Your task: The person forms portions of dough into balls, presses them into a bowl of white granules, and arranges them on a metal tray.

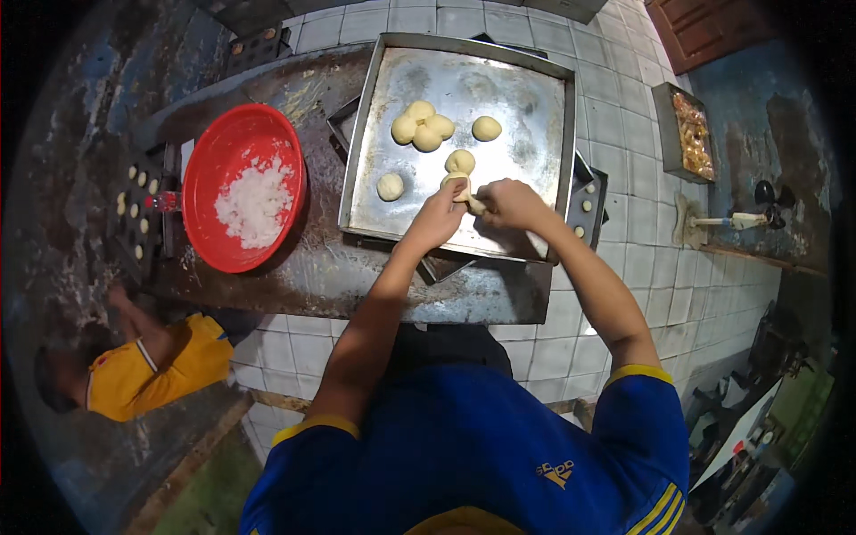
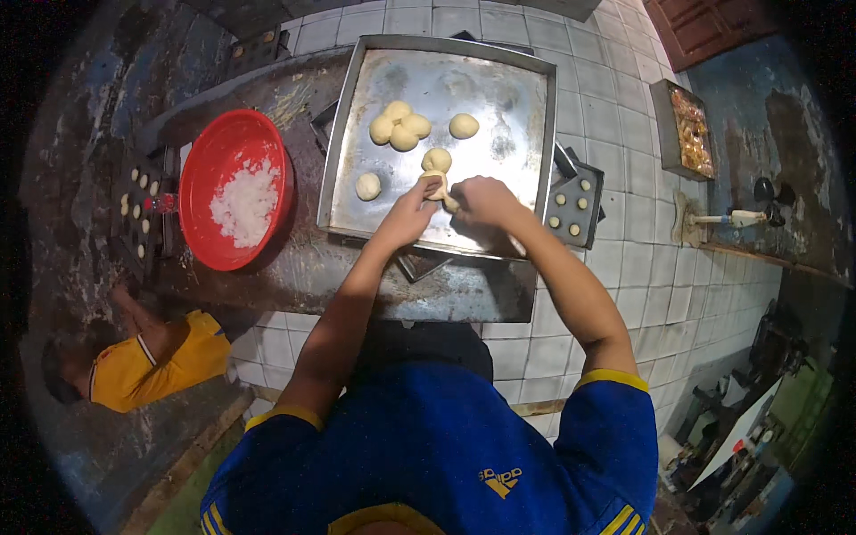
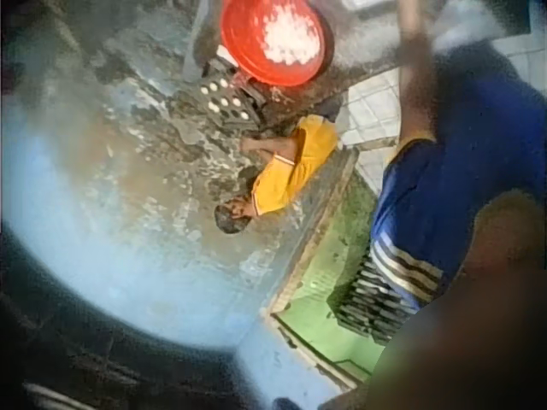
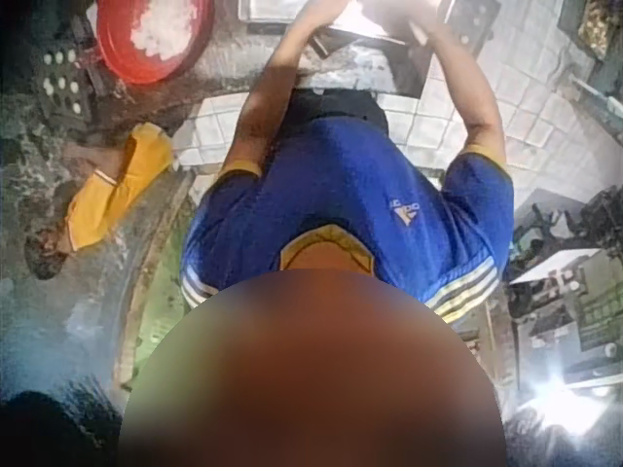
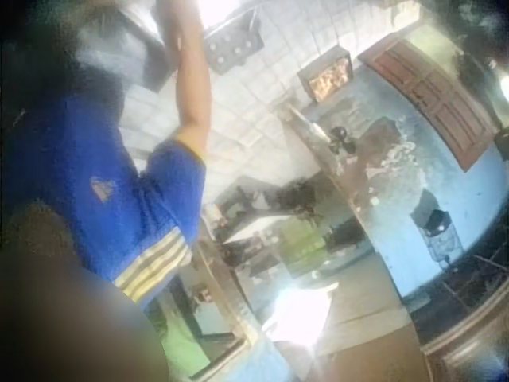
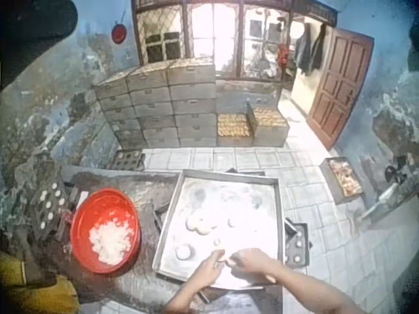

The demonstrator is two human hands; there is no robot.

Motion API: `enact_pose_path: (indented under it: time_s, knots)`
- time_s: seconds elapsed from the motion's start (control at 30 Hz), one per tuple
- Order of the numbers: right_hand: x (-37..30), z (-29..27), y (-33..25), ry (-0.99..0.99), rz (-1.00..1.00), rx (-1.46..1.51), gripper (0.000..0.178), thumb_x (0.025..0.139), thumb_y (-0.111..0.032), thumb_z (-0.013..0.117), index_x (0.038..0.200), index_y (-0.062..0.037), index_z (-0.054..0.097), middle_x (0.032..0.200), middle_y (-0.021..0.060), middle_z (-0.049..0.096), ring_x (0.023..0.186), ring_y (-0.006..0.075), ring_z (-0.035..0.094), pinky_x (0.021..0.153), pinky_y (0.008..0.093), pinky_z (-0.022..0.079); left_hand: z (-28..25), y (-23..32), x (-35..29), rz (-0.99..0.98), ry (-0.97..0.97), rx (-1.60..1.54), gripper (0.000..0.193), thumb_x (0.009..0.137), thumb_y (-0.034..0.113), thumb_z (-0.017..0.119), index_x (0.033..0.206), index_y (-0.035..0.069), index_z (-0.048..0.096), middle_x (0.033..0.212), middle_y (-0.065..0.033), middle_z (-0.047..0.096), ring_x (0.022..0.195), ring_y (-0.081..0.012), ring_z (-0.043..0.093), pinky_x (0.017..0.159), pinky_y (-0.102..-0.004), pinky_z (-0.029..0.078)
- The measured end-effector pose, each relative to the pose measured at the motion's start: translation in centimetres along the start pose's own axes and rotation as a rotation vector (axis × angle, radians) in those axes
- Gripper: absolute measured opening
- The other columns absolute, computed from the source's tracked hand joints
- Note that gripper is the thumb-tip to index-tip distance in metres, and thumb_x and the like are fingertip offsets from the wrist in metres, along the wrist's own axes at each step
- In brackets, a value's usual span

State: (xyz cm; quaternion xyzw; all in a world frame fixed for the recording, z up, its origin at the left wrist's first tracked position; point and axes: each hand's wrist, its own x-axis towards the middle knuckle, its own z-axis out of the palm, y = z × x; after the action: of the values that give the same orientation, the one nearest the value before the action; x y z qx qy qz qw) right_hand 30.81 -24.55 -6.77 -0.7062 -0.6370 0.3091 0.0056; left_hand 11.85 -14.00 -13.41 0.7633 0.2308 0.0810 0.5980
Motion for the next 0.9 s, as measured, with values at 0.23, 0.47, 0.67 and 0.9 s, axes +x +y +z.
enact_pose_path:
  time_s: [0.23,0.47,0.67,0.9]
  knots:
    - [-5.6,-1.8,-6.6,0.436,0.047,1.050,0.029,0.093,-0.011,0.083,0.116,0.0024,0.073,0.102,0.0041,0.075,0.096,0.0105,0.068,0.090,0.0293,0.055,-0.5,8.5,-2.7,-0.302,0.193,-0.560,0.054,0.117,0.043,0.041,0.121,-0.005,0.067,0.111,-0.0169,0.071,0.105,-0.0220,0.065,0.098,-0.0357,0.049]
    - [0.4,-2.1,-19.0,0.940,-0.096,1.365,0.020,0.096,-0.010,0.079,0.108,0.0031,0.070,0.095,0.0051,0.072,0.087,0.0087,0.065,0.075,0.0262,0.054,-7.0,12.4,-5.6,0.031,0.656,-0.506,0.058,0.117,0.041,0.043,0.092,-0.004,0.070,0.081,-0.0056,0.066,0.075,-0.0118,0.057,0.068,-0.0333,0.048]
    - [7.7,-5.9,-27.9,0.915,-0.103,1.312,0.016,0.101,-0.011,0.075,0.099,0.0047,0.077,0.088,0.0030,0.075,0.077,0.0056,0.064,0.069,0.0229,0.051,-19.1,11.7,-11.1,0.144,0.501,-0.644,0.042,0.111,0.043,0.061,0.094,0.005,0.066,0.085,0.0026,0.063,0.080,-0.0031,0.055,0.065,-0.0242,0.043]
    - [12.3,-10.1,-38.4,0.152,-0.175,1.116,0.027,0.105,-0.018,0.072,0.118,0.0050,0.075,0.100,0.0044,0.076,0.092,0.0077,0.065,0.082,0.0269,0.054,-28.4,2.9,-16.1,0.158,0.815,-0.797,0.052,0.114,0.053,0.045,0.104,0.005,0.063,0.089,-0.0017,0.061,0.085,-0.0100,0.056,0.075,-0.0286,0.046]
